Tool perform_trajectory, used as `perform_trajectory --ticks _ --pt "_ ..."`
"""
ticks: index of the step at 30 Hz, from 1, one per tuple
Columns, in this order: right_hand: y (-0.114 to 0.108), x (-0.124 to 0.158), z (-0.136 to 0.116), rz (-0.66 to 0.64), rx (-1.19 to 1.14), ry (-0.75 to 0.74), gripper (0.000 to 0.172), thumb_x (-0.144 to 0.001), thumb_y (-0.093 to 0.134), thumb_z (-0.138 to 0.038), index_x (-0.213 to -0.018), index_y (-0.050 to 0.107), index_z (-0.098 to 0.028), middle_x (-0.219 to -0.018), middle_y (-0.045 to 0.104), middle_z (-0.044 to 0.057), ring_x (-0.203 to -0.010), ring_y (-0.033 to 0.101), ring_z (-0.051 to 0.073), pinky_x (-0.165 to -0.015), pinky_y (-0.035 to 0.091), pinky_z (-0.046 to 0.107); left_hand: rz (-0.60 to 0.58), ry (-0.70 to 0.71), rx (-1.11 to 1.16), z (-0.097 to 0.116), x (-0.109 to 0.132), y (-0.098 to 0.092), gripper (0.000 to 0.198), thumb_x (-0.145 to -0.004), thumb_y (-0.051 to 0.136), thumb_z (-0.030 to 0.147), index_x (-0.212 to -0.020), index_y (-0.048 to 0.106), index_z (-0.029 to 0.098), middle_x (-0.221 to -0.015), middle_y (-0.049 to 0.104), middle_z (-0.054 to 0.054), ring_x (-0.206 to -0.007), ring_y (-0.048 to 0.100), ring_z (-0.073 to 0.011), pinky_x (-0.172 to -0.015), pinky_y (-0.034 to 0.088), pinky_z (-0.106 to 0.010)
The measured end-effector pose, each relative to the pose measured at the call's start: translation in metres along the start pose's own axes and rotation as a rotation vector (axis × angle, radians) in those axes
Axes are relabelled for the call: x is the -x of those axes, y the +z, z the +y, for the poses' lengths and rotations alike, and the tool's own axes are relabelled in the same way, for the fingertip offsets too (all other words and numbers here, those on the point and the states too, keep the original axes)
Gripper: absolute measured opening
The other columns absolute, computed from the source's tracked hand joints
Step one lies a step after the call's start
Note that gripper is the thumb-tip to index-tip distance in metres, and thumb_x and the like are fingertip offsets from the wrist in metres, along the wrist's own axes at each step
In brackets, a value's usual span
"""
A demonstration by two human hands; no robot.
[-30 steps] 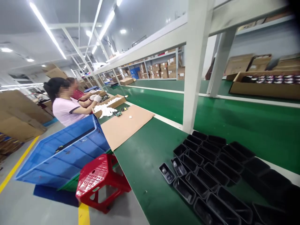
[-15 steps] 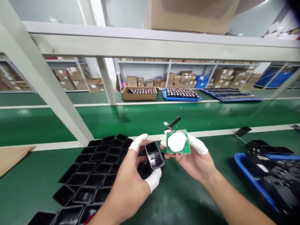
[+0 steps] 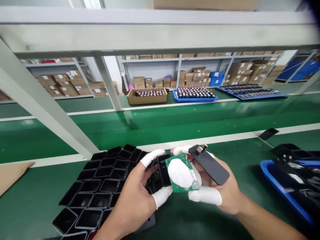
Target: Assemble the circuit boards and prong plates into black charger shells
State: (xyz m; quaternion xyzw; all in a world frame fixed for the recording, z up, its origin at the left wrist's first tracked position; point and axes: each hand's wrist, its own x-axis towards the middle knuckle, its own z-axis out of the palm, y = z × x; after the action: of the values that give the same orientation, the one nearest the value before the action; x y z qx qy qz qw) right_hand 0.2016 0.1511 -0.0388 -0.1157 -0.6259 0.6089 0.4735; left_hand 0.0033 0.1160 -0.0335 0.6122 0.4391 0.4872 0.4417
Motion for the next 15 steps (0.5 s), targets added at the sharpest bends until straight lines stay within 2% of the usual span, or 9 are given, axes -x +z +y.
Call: perform_trajectory --ticks 4,6,10,12,15 --pt "-0.001 -0.002 -0.008 0.033 0.403 -0.096 0.071 -0.073 0.076 -0.004 -0.134 0.053 -0.033 -0.124 0.058 -0.002 -0.111 0.057 0.009 -0.1 0.046 0.015 -0.044 -0.026 0.02 -0.004 0.001 -0.001 0.061 -0.079 0.072 0.013 -0.131 0.048 0.033 -0.136 0.05 0.001 -0.118 0.058 -0.0154 -0.095 0.054 -0.021" --pt "-0.003 -0.004 -0.009 0.012 0.55 -0.139 0.071 -0.073 0.078 -0.005 -0.135 0.051 -0.028 -0.127 0.056 -0.001 -0.114 0.056 0.006 -0.1 0.042 0.009 -0.054 -0.034 0.023 -0.004 0.001 -0.001 0.06 -0.08 0.072 0.014 -0.131 0.048 0.032 -0.135 0.05 -0.001 -0.112 0.061 -0.0159 -0.092 0.056 -0.023" --pt "-0.01 -0.005 -0.005 -0.065 0.674 -0.205 0.065 -0.075 0.079 -0.013 -0.133 0.05 -0.022 -0.134 0.053 0.006 -0.118 0.055 0.013 -0.1 0.046 0.017 -0.034 0.049 -0.107 -0.004 -0.002 0.001 0.059 -0.079 0.07 0.011 -0.131 0.048 0.03 -0.133 0.052 0.002 -0.12 0.056 -0.014 -0.1 0.052 -0.021" --pt "-0.013 -0.005 -0.002 -0.104 0.699 -0.217 0.064 -0.077 0.077 -0.014 -0.134 0.049 -0.02 -0.135 0.051 0.01 -0.121 0.053 0.017 -0.102 0.046 0.024 -0.037 0.064 -0.132 -0.005 -0.004 0.001 0.058 -0.079 0.069 0.011 -0.13 0.048 0.03 -0.132 0.053 0.002 -0.118 0.056 -0.0127 -0.099 0.052 -0.021" --pt "-0.016 -0.005 0.002 -0.141 0.729 -0.234 0.067 -0.076 0.076 -0.013 -0.137 0.047 -0.019 -0.135 0.051 0.011 -0.124 0.051 0.021 -0.101 0.047 0.027 -0.025 0.099 -0.16 -0.004 -0.006 0.001 0.058 -0.079 0.07 0.01 -0.13 0.048 0.028 -0.13 0.054 0.002 -0.117 0.056 -0.0112 -0.098 0.052 -0.019"
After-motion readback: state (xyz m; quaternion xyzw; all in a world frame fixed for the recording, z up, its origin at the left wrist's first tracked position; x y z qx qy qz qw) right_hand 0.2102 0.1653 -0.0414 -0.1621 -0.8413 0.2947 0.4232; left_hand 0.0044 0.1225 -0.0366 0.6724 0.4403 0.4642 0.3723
